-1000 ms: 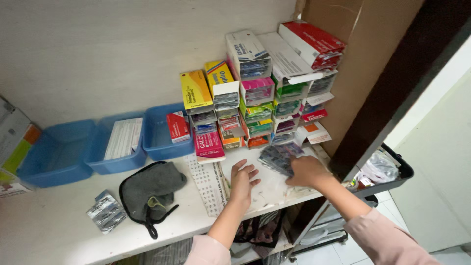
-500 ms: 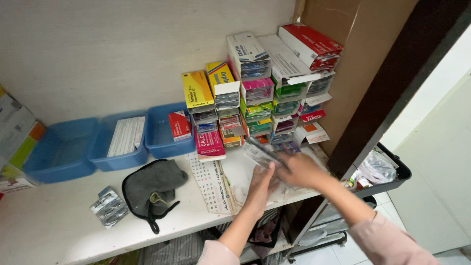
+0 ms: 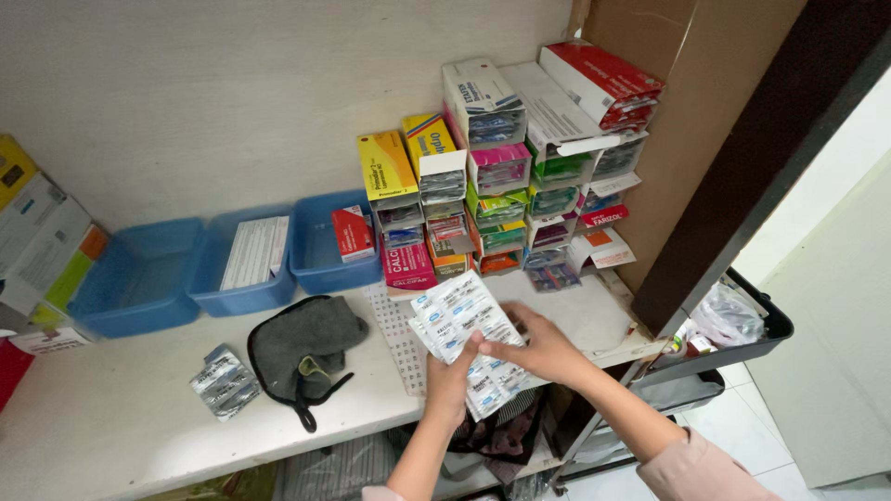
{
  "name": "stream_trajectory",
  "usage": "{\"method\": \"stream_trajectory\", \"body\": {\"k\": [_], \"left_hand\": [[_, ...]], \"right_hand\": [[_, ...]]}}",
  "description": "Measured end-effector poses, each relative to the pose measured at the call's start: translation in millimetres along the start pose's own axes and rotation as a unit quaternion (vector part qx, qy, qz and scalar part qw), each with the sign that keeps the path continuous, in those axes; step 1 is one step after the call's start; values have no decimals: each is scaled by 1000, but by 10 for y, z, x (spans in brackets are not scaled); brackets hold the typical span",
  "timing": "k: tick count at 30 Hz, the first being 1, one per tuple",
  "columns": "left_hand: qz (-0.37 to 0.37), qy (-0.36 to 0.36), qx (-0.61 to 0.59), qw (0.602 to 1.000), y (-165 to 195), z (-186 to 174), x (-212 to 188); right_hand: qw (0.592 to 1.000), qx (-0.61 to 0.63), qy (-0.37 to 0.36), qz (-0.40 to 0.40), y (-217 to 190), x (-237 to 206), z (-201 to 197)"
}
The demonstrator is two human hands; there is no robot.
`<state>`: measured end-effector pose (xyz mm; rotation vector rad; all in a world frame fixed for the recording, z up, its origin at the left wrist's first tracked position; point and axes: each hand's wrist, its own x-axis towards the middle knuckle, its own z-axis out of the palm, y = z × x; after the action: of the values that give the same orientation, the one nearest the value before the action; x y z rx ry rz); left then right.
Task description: The person organizes medicine boxes and blister packs on a pharmacy shelf. They pick up boxes, place them into slots, handle blister packs, and move items between the shelf and a nearby table. The person also moves a small pouch and adjusts the arrangement of boxes.
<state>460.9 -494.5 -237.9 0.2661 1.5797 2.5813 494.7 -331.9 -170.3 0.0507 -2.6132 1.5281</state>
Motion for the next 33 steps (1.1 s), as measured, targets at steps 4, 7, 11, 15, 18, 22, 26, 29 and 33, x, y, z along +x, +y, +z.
{"method": "stream_trajectory", "body": {"k": [4, 7, 11, 15, 18, 22, 26, 29, 33], "left_hand": [[-16, 19, -127, 992, 33, -44, -17], [-37, 30, -136, 990, 82, -100, -17], [28, 56, 26, 998, 164, -161, -35], [28, 109, 2, 994, 192, -165, -31], [15, 82, -43, 996, 214, -235, -27], [-15, 51, -137, 989, 336, -459, -18], [-49, 14, -112, 992, 483, -514, 78], [-102, 4, -30, 994, 543, -410, 132], [-97, -35, 75, 992, 566, -280, 213]], "right_hand": [[976, 198, -70, 59, 64, 11, 190], [974, 207, -66, 58, 46, 22, 232], [951, 283, -76, 95, 41, 41, 283], [959, 265, -54, 89, 66, 71, 354], [978, 207, -13, 3, 84, 172, 257], [969, -223, 3, -105, 19, 353, -129], [906, -374, -73, -184, -36, 370, -236], [883, -434, -142, -112, -12, 327, -166], [913, -366, -127, -126, 98, 322, -191]]}}
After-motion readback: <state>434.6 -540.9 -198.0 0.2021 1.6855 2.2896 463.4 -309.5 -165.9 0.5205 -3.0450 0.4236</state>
